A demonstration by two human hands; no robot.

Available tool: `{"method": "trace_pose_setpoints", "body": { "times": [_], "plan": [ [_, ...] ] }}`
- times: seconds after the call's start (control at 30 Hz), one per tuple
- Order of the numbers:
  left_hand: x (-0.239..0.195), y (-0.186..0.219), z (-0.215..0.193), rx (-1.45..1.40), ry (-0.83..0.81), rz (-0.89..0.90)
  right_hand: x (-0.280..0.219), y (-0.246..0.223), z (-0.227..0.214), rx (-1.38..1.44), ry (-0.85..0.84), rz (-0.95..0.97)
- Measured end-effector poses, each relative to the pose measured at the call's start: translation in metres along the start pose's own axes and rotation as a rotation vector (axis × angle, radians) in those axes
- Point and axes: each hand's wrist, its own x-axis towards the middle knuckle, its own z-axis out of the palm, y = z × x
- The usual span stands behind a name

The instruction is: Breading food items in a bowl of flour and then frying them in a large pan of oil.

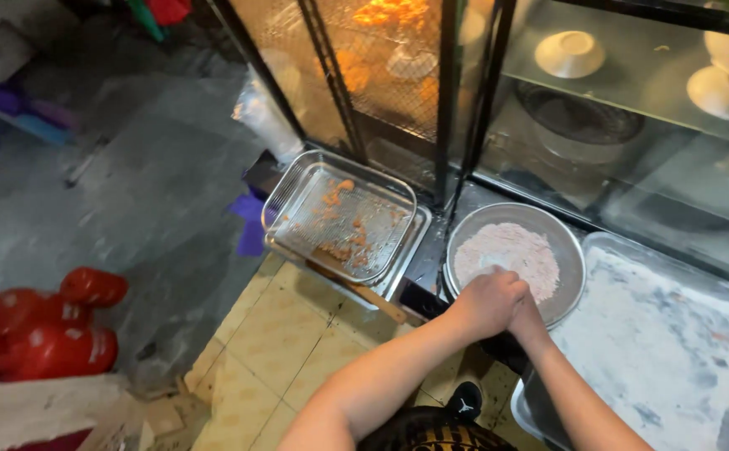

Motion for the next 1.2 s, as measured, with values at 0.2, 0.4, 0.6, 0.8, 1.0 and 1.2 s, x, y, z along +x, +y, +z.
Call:
{"method": "trace_pose_setpoints", "body": {
  "times": [0.2,0.4,0.6,0.8,1.0,1.2],
  "plan": [
    [-0.016,0.005,0.002,-0.031,0.060,-0.228,0.022,0.033,0.013,0.642,0.082,0.147],
    [-0.019,-0.006,0.022,-0.100,-0.077,-0.327,0.015,0.017,0.020,1.255,0.026,0.383],
    [-0.014,0.015,0.020,-0.148,-0.092,-0.159,0.004,0.007,0.003,1.236,0.107,0.434],
    [-0.016,0.023,0.024,-0.250,0.008,-0.180,0.014,0.024,-0.006,1.079,0.164,0.389],
    [-0.023,0.017,0.031,-0.336,0.038,-0.283,0.018,-0.004,-0.017,1.021,0.144,0.466],
    [-0.031,0.021,0.032,-0.414,0.046,-0.280,0.010,-0.069,-0.026,1.056,0.042,0.553]
  ]
}}
